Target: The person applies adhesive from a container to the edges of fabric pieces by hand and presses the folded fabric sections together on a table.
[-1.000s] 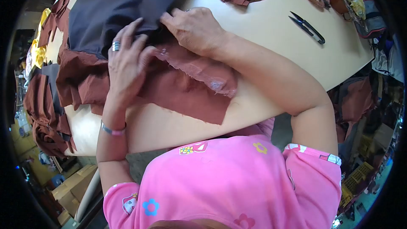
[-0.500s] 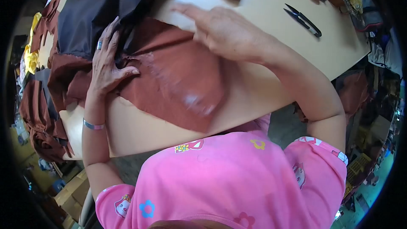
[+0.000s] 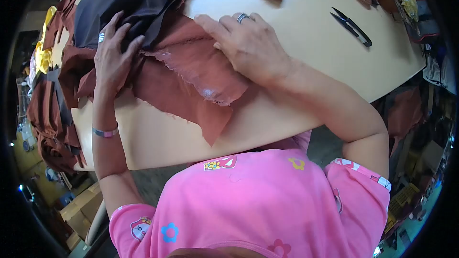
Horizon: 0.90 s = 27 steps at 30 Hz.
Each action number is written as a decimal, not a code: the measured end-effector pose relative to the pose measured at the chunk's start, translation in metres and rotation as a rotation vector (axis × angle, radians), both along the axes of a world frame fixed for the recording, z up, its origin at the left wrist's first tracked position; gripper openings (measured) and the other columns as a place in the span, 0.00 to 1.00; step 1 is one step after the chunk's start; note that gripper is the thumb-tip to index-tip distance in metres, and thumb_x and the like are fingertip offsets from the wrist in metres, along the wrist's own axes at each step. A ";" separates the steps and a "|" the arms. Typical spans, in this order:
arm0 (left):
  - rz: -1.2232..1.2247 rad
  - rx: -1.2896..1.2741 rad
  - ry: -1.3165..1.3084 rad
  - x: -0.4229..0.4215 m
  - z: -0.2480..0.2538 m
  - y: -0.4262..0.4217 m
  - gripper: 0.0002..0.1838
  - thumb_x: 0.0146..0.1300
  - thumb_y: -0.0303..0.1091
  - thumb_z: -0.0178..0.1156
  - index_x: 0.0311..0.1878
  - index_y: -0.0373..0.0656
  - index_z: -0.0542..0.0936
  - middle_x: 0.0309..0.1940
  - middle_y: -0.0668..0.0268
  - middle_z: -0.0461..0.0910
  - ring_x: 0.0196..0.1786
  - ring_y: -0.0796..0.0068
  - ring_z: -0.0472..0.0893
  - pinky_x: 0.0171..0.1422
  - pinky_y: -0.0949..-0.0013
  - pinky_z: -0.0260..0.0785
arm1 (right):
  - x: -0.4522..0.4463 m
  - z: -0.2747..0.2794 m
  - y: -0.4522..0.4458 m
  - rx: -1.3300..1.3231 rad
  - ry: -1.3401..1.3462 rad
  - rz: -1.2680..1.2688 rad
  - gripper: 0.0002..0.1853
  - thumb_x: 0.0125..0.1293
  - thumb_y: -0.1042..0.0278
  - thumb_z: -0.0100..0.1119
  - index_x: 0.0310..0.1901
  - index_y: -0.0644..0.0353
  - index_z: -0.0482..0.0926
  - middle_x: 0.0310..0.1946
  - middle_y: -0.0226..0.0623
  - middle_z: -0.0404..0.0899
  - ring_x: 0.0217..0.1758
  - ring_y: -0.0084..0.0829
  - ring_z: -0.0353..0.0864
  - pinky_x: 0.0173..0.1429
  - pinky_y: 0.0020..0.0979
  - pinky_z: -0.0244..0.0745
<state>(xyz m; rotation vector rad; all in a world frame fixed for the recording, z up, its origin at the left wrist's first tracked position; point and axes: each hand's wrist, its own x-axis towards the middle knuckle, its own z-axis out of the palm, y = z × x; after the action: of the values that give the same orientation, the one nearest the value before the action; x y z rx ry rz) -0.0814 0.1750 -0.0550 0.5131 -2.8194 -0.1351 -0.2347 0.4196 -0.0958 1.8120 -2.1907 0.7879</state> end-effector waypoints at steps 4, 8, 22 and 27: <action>-0.143 -0.280 0.422 0.003 0.004 0.002 0.15 0.52 0.30 0.63 0.45 0.43 0.78 0.55 0.62 0.74 0.55 0.57 0.75 0.57 0.60 0.67 | 0.004 -0.002 0.000 -0.015 0.055 0.060 0.29 0.56 0.72 0.56 0.62 0.57 0.66 0.31 0.34 0.72 0.33 0.35 0.73 0.39 0.34 0.70; -0.654 -0.154 0.257 -0.012 0.015 0.064 0.13 0.58 0.41 0.59 0.44 0.48 0.80 0.42 0.64 0.79 0.49 0.62 0.78 0.54 0.59 0.68 | 0.003 -0.006 0.000 -0.050 0.024 0.067 0.28 0.54 0.73 0.53 0.60 0.55 0.68 0.33 0.33 0.73 0.34 0.33 0.75 0.41 0.34 0.70; -0.534 -0.122 0.086 0.030 -0.014 0.106 0.15 0.45 0.28 0.58 0.40 0.43 0.79 0.47 0.63 0.75 0.51 0.62 0.75 0.53 0.61 0.68 | 0.017 0.015 0.001 0.203 -0.098 -0.091 0.30 0.56 0.77 0.55 0.63 0.51 0.65 0.36 0.38 0.73 0.33 0.40 0.75 0.39 0.37 0.73; -0.498 0.154 0.034 0.038 -0.023 0.116 0.20 0.45 0.27 0.57 0.45 0.45 0.79 0.48 0.64 0.73 0.54 0.63 0.71 0.59 0.57 0.63 | -0.006 0.005 0.000 -0.065 0.057 -0.045 0.30 0.56 0.79 0.54 0.63 0.53 0.65 0.34 0.41 0.74 0.30 0.42 0.75 0.37 0.38 0.74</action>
<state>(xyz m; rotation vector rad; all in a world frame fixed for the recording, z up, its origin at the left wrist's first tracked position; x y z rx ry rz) -0.0433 0.2914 -0.0777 -0.1713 -2.8544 -0.4543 -0.2408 0.4193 -0.0911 1.7272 -2.1368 0.7798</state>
